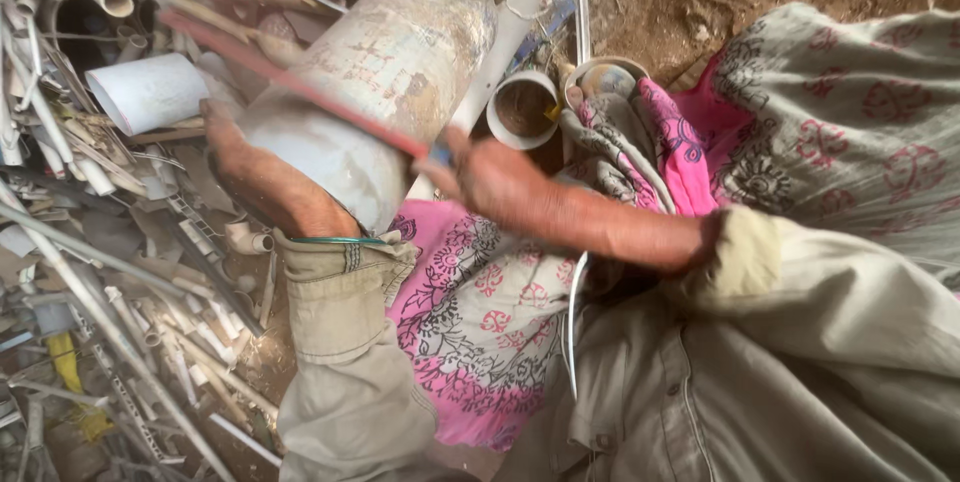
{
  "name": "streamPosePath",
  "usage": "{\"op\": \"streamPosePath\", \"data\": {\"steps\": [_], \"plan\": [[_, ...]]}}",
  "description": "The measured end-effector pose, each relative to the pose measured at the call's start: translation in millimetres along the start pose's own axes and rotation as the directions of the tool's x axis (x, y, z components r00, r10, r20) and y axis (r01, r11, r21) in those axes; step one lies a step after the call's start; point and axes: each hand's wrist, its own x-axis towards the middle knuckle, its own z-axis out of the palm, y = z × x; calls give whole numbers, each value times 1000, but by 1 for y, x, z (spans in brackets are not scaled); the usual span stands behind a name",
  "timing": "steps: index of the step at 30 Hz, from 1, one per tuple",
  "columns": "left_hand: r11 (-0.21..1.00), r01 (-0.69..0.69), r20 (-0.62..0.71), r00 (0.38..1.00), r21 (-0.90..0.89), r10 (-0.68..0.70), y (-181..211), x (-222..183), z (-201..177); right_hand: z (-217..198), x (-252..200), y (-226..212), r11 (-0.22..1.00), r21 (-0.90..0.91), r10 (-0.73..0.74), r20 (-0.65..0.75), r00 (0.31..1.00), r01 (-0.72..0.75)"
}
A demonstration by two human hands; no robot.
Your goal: The person uses a hacksaw blade to scrape the outer surface of a large PVC pipe section while sitting among a pile of scrap materials.
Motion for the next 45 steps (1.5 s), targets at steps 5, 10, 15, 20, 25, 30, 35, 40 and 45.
{"op": "streamPosePath", "data": {"steps": [5, 10, 15, 20, 25, 30, 35, 40, 45], "plan": [[957, -118, -109, 982, 264, 151, -2, -5, -5, -47, 37, 31, 900, -305, -314, 39, 949, 311], [971, -76, -12, 997, 227, 80, -32, -1, -26, -11, 8, 4, 997, 44, 64, 5, 998, -64], [625, -589, 356, 808, 512, 470, -49, -3, -35, -54, 40, 24, 992, 34, 125, 15, 992, -125], [956, -30, 108, 994, 291, -1, -41, 6, -35, -39, 10, -10, 994, 77, -73, 16, 997, 72], [896, -261, 180, 962, 360, 207, -53, 16, -51, -43, 16, -17, 999, 44, 29, 8, 1000, -29], [894, -293, 238, 946, 338, 220, -75, 20, -64, -43, -5, -17, 984, -69, -161, 14, 987, 162], [778, -393, 313, 912, 490, 264, -67, 16, -52, -68, 34, -2, 981, 97, 163, 54, 985, -168], [878, -298, 291, 937, 374, 194, -67, 7, -55, -58, 15, -6, 992, 102, 75, 40, 996, -79], [846, -244, 237, 961, 475, 144, -52, 1, -31, -74, 27, 1, 992, 57, 115, 16, 993, -116]]}}
